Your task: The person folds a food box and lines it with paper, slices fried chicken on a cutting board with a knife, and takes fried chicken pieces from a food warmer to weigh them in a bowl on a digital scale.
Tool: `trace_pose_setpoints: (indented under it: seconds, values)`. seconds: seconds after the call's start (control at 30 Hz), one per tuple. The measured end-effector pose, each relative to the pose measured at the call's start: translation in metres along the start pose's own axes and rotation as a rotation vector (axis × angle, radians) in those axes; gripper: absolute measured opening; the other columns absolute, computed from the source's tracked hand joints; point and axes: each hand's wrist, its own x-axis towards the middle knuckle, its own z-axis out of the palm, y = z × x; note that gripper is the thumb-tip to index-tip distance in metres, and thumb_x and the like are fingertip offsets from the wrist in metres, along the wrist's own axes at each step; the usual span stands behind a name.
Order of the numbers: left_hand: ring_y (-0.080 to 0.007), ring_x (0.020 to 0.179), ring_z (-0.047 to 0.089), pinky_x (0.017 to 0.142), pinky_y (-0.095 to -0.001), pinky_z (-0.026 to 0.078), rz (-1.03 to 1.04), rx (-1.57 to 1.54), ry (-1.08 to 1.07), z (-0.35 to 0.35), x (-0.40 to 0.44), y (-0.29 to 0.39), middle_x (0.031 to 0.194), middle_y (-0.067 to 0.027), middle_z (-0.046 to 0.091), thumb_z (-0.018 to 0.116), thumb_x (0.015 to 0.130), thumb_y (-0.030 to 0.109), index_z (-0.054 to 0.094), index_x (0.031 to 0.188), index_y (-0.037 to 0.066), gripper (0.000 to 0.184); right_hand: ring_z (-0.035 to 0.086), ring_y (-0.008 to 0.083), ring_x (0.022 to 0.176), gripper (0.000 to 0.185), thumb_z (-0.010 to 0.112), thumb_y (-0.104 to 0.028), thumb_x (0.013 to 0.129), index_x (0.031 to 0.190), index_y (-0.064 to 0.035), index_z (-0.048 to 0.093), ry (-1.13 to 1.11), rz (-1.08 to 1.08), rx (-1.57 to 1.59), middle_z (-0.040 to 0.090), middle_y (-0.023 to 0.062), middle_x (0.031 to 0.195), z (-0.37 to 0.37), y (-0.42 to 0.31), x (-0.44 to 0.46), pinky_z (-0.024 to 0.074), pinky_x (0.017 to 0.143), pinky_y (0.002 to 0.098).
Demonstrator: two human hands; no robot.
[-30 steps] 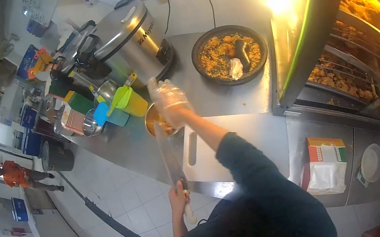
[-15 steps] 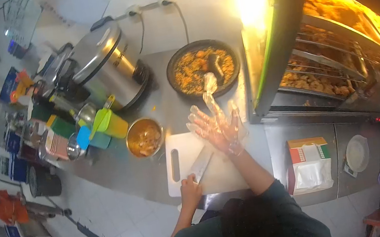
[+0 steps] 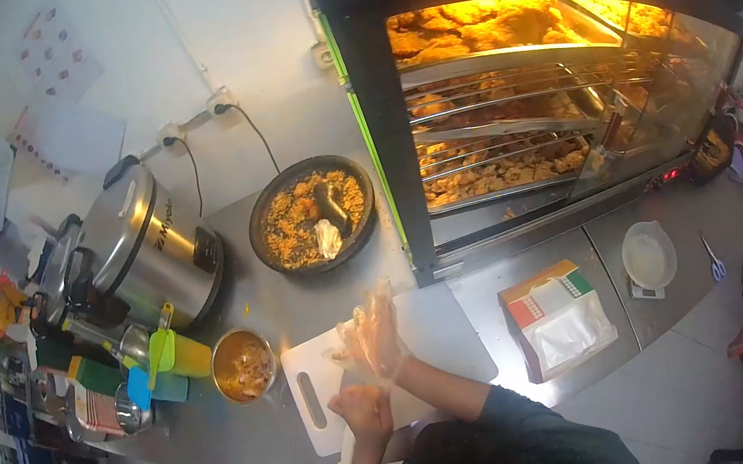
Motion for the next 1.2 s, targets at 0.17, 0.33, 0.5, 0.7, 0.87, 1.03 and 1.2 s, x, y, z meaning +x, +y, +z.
trace_pose_setpoints:
  seconds: [0.17, 0.33, 0.5, 0.7, 0.87, 1.03, 1.2]
  values:
    - [-0.0199, 0.082, 0.047, 0.074, -0.036, 0.027, 0.051, -0.088, -0.121, 0.011, -0.018, 0.013, 0.083, -0.0011, 0.054, 0.067, 0.068, 0.019, 0.057, 0.081, 0.012, 0.018, 0.05, 0.0192, 0.075, 0.054, 0.047, -0.059, 0.077, 0.104, -0.0123, 0.046, 0.153, -0.07, -0.022, 0.05, 0.0051, 0.091, 0.027, -0.032, -0.009, 0.0442, 0.072, 0.0408]
    - [-0.0257, 0.096, 0.044, 0.082, -0.0415, 0.028, -0.201, -0.03, -0.218, 0.015, -0.02, 0.007, 0.1, -0.0064, 0.05, 0.067, 0.067, 0.025, 0.056, 0.095, 0.013, 0.033, 0.048, 0.0089, 0.058, 0.019, 0.055, -0.03, 0.083, 0.079, -0.0108, 0.052, 0.376, -0.536, -0.606, 0.049, -0.0031, 0.066, -0.01, -0.092, -0.019, 0.0392, 0.051, 0.0222]
    - [-0.031, 0.106, 0.037, 0.09, -0.0472, 0.026, -0.523, 0.175, -0.343, 0.017, -0.053, -0.044, 0.113, -0.0099, 0.044, 0.065, 0.068, 0.027, 0.053, 0.106, 0.015, 0.041, 0.051, 0.0201, 0.07, 0.015, 0.06, -0.017, 0.075, 0.079, -0.0054, 0.052, 0.486, -1.034, -1.23, 0.054, 0.0055, 0.073, -0.015, -0.195, -0.048, 0.0426, 0.065, 0.0327]
    - [-0.0314, 0.105, 0.039, 0.089, -0.0452, 0.029, -0.646, 0.23, -0.228, -0.004, -0.053, -0.056, 0.111, -0.0093, 0.046, 0.063, 0.07, 0.022, 0.053, 0.104, 0.013, 0.036, 0.045, 0.0364, 0.107, 0.075, 0.051, -0.058, 0.071, 0.124, -0.0051, 0.039, 0.909, -1.153, -2.518, 0.045, 0.0245, 0.117, -0.028, -0.3, -0.026, 0.0366, 0.091, 0.0423]
    - [-0.0312, 0.105, 0.039, 0.089, -0.0431, 0.029, -0.654, 0.159, -0.18, 0.003, -0.039, -0.031, 0.111, -0.0106, 0.046, 0.06, 0.072, 0.018, 0.054, 0.103, 0.012, 0.033, 0.045, 0.0368, 0.109, 0.101, 0.046, -0.074, 0.061, 0.129, -0.0012, 0.03, 0.861, 0.027, -2.473, 0.048, 0.0255, 0.115, -0.009, -0.322, 0.025, 0.0336, 0.094, 0.0414]
    - [-0.0306, 0.104, 0.039, 0.089, -0.0419, 0.029, -0.534, 0.114, -0.253, 0.024, -0.042, -0.011, 0.108, -0.0107, 0.047, 0.059, 0.074, 0.018, 0.054, 0.1, 0.01, 0.028, 0.046, 0.0361, 0.108, 0.098, 0.046, -0.074, 0.061, 0.126, -0.0014, 0.034, 0.848, -0.039, -2.516, 0.049, 0.0249, 0.114, -0.019, -0.316, 0.04, 0.0346, 0.093, 0.0409]
    - [-0.0293, 0.1, 0.043, 0.085, -0.0405, 0.031, -0.434, -0.017, -0.282, 0.039, -0.047, 0.013, 0.103, -0.0108, 0.05, 0.058, 0.075, 0.017, 0.054, 0.098, 0.009, 0.026, 0.047, 0.0354, 0.107, 0.095, 0.046, -0.073, 0.062, 0.124, -0.0016, 0.037, 0.791, -0.058, -2.542, 0.05, 0.0243, 0.113, -0.028, -0.331, 0.048, 0.0355, 0.092, 0.0403]
